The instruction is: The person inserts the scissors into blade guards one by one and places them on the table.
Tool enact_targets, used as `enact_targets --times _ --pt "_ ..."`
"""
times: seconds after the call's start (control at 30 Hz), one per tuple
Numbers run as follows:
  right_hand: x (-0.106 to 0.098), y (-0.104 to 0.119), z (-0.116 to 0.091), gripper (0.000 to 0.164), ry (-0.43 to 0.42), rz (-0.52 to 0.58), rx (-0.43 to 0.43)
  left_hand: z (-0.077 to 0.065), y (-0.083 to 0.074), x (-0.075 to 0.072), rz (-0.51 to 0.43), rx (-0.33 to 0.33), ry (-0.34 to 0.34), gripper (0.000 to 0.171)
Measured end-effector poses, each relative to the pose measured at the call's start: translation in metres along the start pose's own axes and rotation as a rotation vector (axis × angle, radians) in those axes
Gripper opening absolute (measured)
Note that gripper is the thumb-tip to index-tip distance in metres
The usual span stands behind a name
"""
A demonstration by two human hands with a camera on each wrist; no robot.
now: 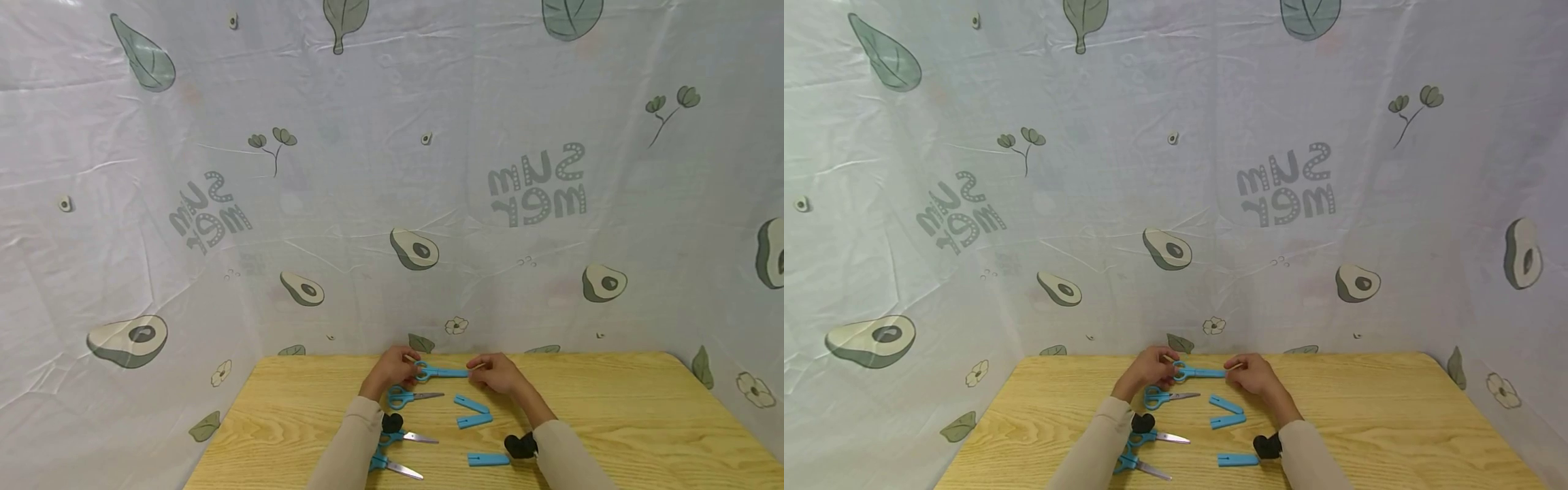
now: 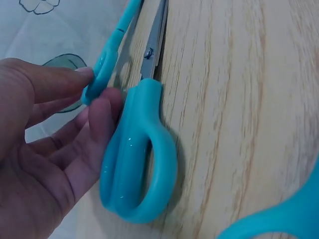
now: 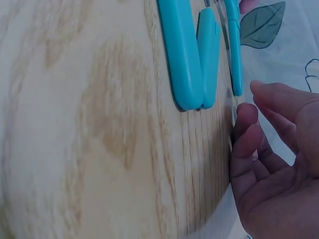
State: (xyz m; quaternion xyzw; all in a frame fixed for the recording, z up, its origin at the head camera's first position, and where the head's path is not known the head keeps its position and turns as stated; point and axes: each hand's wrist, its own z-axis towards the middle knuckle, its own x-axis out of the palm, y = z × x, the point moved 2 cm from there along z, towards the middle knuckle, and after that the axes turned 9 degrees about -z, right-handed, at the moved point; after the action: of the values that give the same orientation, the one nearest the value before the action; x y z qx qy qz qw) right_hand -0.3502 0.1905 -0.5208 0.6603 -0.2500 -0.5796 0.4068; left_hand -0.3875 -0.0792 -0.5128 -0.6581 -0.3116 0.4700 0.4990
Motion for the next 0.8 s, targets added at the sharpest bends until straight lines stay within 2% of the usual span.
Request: enact_targets --times 0.23,0.57,0.8 --pt "-0.002 -0.001 -0.005 0.034 0.008 -0.024 -0.029 -0.005 -0.003 -0.003 0.146 0.047 -0.031 0.025" --pt "-0.003 -0.004 -0.010 0.033 0.003 -0.046 -0.038 -0.011 -0.002 -0.011 0.234 0.101 -0.030 0.027" --pt "-0.007 -0.001 -0.023 0.037 0.026 -0.070 -0.069 -0.023 -0.004 -0.015 0.271 0.138 -0.020 0.027"
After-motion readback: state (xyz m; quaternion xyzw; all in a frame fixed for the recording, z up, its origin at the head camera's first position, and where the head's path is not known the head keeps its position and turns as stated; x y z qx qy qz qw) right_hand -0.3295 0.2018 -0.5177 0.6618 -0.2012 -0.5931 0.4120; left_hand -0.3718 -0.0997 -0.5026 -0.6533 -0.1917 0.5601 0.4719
